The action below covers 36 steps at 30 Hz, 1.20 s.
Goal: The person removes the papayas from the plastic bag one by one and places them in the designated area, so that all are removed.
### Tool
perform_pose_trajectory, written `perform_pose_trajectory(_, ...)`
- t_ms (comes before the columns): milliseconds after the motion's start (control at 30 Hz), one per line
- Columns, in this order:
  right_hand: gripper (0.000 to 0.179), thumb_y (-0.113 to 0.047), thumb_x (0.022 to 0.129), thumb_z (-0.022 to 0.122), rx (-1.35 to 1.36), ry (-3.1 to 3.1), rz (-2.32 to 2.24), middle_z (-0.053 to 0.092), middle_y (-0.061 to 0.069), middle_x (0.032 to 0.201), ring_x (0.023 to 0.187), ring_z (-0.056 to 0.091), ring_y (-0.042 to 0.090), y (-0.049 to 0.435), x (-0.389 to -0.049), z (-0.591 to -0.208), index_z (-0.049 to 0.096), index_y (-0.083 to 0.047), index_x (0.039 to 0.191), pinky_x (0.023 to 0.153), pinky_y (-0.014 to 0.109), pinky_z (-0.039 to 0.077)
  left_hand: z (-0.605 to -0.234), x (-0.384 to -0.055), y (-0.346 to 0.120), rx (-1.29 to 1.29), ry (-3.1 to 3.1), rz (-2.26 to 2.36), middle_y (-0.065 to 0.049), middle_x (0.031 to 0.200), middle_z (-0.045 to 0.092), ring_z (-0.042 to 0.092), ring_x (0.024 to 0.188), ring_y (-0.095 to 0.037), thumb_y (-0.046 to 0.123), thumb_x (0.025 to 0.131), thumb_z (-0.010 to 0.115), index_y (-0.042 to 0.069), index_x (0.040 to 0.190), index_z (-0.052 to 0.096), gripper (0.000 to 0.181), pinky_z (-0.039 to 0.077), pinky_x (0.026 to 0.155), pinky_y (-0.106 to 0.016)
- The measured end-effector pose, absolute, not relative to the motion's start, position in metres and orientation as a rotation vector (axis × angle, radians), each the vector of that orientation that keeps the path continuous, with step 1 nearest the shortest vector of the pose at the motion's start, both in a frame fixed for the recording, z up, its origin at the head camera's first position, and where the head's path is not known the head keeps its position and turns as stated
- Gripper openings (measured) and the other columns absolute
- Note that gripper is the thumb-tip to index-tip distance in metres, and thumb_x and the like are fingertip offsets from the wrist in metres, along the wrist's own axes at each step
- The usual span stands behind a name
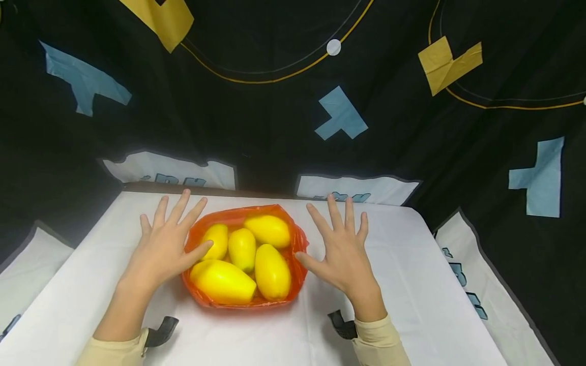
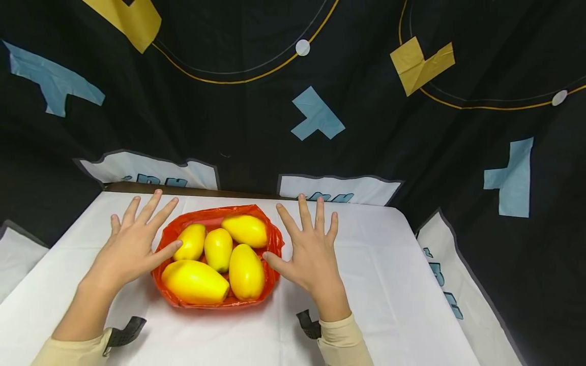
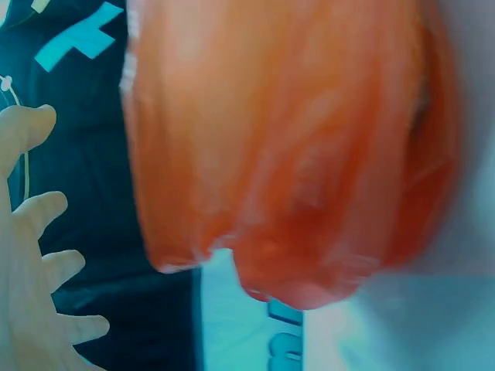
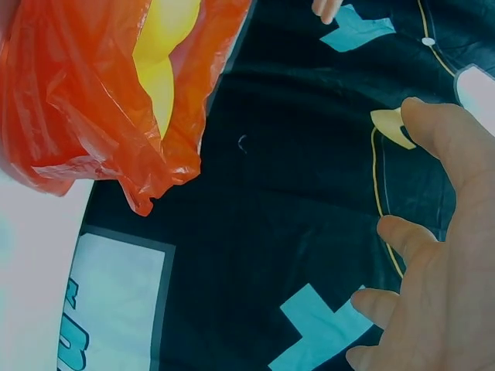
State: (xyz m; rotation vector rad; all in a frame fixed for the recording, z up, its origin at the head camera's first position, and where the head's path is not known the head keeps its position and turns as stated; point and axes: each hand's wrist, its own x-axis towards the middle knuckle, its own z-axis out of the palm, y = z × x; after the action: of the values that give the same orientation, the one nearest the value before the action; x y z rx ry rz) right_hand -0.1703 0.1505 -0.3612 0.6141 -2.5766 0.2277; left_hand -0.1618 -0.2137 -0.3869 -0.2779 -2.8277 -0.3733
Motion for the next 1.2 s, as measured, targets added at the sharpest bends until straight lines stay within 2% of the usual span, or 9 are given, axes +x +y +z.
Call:
perform_pose_trajectory(233, 0.088, -0.078, 0.079, 0.046, 0.605, -2.596, 0.229, 0.005, 0.005, 0.164, 0.146, -0.005, 0.040, 0.146, -0.171, -0.365, 0.021, -0.040, 0.155, 0.106, 0.075, 0.004, -0.408, -0.172, -0.222, -0.275, -2.834, -0.576, -0.010, 0.163, -0.002, 0.005, 0.140, -0.055, 0.054, 0.085, 0.064, 0.030, 0.158, 0.010, 0.094, 0.012, 0.093, -0.083)
perform_pose_trajectory(467, 0.091, -0.073, 0.077, 0.056, 0.617, -2.615, 0.241, 0.003, 0.005, 0.164, 0.146, -0.005, 0.040, 0.140, -0.174, -0.368, 0.021, -0.040, 0.155, 0.107, 0.074, 0.000, -0.439, -0.186, -0.226, -0.300, -2.754, -0.999, -0.016, 0.162, 0.004, 0.007, 0.142, -0.052, 0.042, 0.091, 0.063, 0.030, 0.158, 0.013, 0.085, 0.016, 0.102, -0.077)
perform_pose_trajectory(633, 0.092, -0.072, 0.077, 0.058, 0.622, -2.616, 0.251, 0.006, 0.006, 0.163, 0.146, -0.002, 0.041, 0.135, -0.175, -0.370, 0.021, -0.040, 0.155, 0.108, 0.073, -0.001, -0.450, -0.189, -0.228, -0.331, -2.718, -1.258, -0.015, 0.162, 0.007, 0.012, 0.145, -0.044, 0.022, 0.092, 0.062, 0.026, 0.158, 0.017, 0.079, 0.017, 0.106, -0.073)
perform_pose_trajectory(800, 0.091, -0.071, 0.078, 0.058, 0.642, -2.603, 0.271, 0.006, 0.006, 0.163, 0.147, -0.002, 0.039, 0.130, -0.179, -0.369, 0.021, -0.040, 0.155, 0.108, 0.072, -0.001, -0.453, -0.191, -0.228, -0.325, -2.707, -1.431, -0.012, 0.162, 0.014, 0.011, 0.147, -0.037, 0.001, 0.086, 0.054, 0.020, 0.157, 0.021, 0.080, 0.013, 0.112, -0.066)
perform_pose_trajectory(1033, 0.089, -0.076, 0.079, 0.049, 0.655, -2.635, 0.302, 0.005, 0.005, 0.164, 0.147, -0.001, 0.039, 0.125, -0.182, -0.369, 0.019, -0.041, 0.155, 0.109, 0.072, 0.002, -0.453, -0.193, -0.228, -0.243, -2.731, -1.558, -0.005, 0.161, 0.020, 0.016, 0.146, -0.035, -0.002, 0.086, 0.046, 0.026, 0.157, 0.020, 0.080, 0.016, 0.112, -0.064)
perform_pose_trajectory(1200, 0.092, -0.069, 0.077, 0.061, 0.674, -2.664, 0.337, 0.004, 0.004, 0.164, 0.147, -0.001, 0.038, 0.122, -0.184, -0.373, 0.020, -0.041, 0.155, 0.109, 0.072, 0.003, -0.454, -0.192, -0.227, -0.242, -2.739, -1.576, -0.008, 0.160, 0.022, 0.017, 0.146, -0.036, -0.001, 0.090, 0.041, 0.026, 0.156, 0.022, 0.073, 0.016, 0.112, -0.065)
